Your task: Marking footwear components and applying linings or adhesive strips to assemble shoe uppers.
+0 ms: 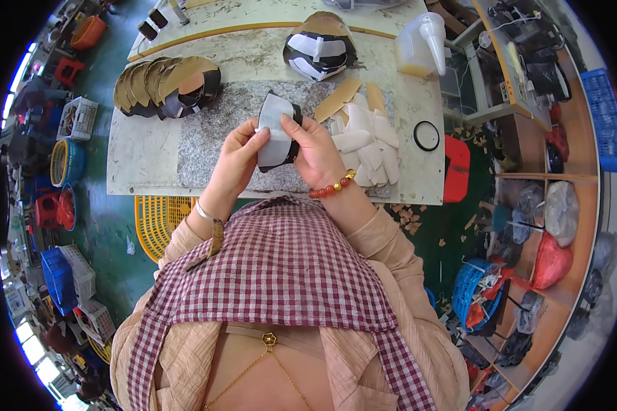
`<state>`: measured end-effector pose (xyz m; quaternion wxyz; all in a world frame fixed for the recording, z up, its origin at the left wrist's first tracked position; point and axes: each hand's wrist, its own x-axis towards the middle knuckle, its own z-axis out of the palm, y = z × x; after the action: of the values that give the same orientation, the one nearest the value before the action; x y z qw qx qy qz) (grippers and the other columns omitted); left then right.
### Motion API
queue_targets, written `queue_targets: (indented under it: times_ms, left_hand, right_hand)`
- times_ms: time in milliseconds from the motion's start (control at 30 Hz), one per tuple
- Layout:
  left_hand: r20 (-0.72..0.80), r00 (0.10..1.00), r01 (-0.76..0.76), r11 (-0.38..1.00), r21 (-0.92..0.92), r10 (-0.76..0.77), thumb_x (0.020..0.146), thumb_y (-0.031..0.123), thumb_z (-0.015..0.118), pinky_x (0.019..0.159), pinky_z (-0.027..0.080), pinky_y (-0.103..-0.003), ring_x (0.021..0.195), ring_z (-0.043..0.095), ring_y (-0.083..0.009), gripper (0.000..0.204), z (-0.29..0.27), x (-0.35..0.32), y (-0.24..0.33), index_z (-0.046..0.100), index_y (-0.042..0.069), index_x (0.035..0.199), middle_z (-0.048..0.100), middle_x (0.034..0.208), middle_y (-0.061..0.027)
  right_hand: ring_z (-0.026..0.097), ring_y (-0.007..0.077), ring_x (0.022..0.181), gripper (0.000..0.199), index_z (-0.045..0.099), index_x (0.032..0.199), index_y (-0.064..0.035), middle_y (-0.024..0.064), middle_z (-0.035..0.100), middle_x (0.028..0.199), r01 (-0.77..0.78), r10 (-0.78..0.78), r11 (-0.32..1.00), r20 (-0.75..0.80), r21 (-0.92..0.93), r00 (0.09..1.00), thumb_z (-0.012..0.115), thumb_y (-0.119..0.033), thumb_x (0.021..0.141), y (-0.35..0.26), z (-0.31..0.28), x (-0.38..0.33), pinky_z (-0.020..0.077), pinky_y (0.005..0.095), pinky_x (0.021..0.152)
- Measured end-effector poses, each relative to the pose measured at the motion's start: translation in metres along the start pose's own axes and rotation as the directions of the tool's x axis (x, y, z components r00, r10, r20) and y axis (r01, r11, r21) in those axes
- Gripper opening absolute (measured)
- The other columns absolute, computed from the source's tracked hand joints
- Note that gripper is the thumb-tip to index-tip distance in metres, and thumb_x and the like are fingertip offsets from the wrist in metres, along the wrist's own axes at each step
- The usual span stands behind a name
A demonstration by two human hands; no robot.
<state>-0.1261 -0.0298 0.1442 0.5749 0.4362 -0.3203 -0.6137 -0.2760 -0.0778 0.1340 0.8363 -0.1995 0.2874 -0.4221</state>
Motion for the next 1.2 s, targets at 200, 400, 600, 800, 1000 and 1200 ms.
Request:
queue_targets:
  times_ms: [200,400,600,800,1000,1200]
  left_hand:
    - [0.157,0.96,0.275,0.896,-0.35,-0.233,0.095,0.016,0.06,0.073,0.048,-0.02,0.082,0.06,-0.0117,0.024,-0.008,0.0,0.0,0.06,-0.001,0.113,0.065,0.098,-0.0065]
    - [-0.026,0.999,0.035,0.955,0.296,-0.029,0.092,0.012,0.061,0.068,0.047,-0.02,0.076,0.059,-0.0109,0.022,-0.007,0.006,-0.009,0.062,0.0,0.111,0.065,0.093,-0.0073]
    - [-0.026,0.975,-0.182,0.861,0.476,0.22,0.089,0.011,0.063,0.063,0.047,-0.021,0.072,0.058,-0.0097,0.023,-0.01,0.009,-0.01,0.063,0.0,0.109,0.065,0.086,-0.0072]
    - [0.092,0.995,-0.029,0.766,0.642,-0.039,0.086,0.011,0.066,0.066,0.049,-0.024,0.075,0.061,-0.0125,0.024,-0.025,-0.017,-0.028,0.064,0.0,0.107,0.066,0.086,-0.0072]
    - [0.262,0.963,-0.184,0.556,0.81,-0.064,0.086,0.01,0.066,0.072,0.052,-0.029,0.079,0.064,-0.0182,0.025,-0.029,-0.025,-0.033,0.064,0.001,0.109,0.068,0.092,-0.009]
    - [0.251,0.959,-0.177,0.419,0.891,-0.128,0.083,0.016,0.066,0.075,0.052,-0.034,0.082,0.064,-0.0251,0.029,-0.036,-0.028,-0.039,0.064,0.004,0.109,0.067,0.094,-0.0094]
  right_hand:
    - [0.063,0.0108,0.077,0.019,0.066,0.102,0.0029,0.007,0.069,0.092,0.096,-0.097,0.971,0.005,-0.219,0.995,0.065,-0.012,0.091,-0.007,-0.004,-0.002,0.0506,0.0208,0.071]
    - [0.062,0.0094,0.074,0.017,0.067,0.099,0.0025,0.0073,0.069,0.089,0.085,-0.062,0.951,0.086,-0.296,0.994,0.067,-0.011,0.089,-0.018,0.0,0.013,0.0501,0.0198,0.068]
    - [0.063,0.0118,0.071,0.019,0.069,0.098,-0.0027,0.0071,0.069,0.085,0.432,-0.279,0.589,0.33,-0.683,0.902,0.071,-0.016,0.085,-0.104,0.045,0.061,0.0506,0.0205,0.067]
    - [0.054,0.0189,0.085,0.071,0.03,0.148,-0.0141,0.0168,0.044,0.137,0.371,0.007,-0.363,0.395,-0.855,0.918,0.065,-0.016,0.087,-0.177,0.063,0.147,0.0455,0.0278,0.077]
    - [0.063,0.0263,0.076,0.025,0.067,0.099,-0.008,0.0083,0.068,0.084,0.322,-0.368,-0.756,0.777,-0.569,0.51,0.071,-0.024,0.08,-0.124,-0.052,0.171,0.0521,0.0356,0.07]
    - [0.061,0.0295,0.075,0.029,0.062,0.096,-0.0057,0.0101,0.066,0.087,0.169,-0.367,-0.407,0.33,-0.898,0.87,0.072,-0.025,0.077,-0.083,-0.144,0.102,0.0502,0.037,0.069]
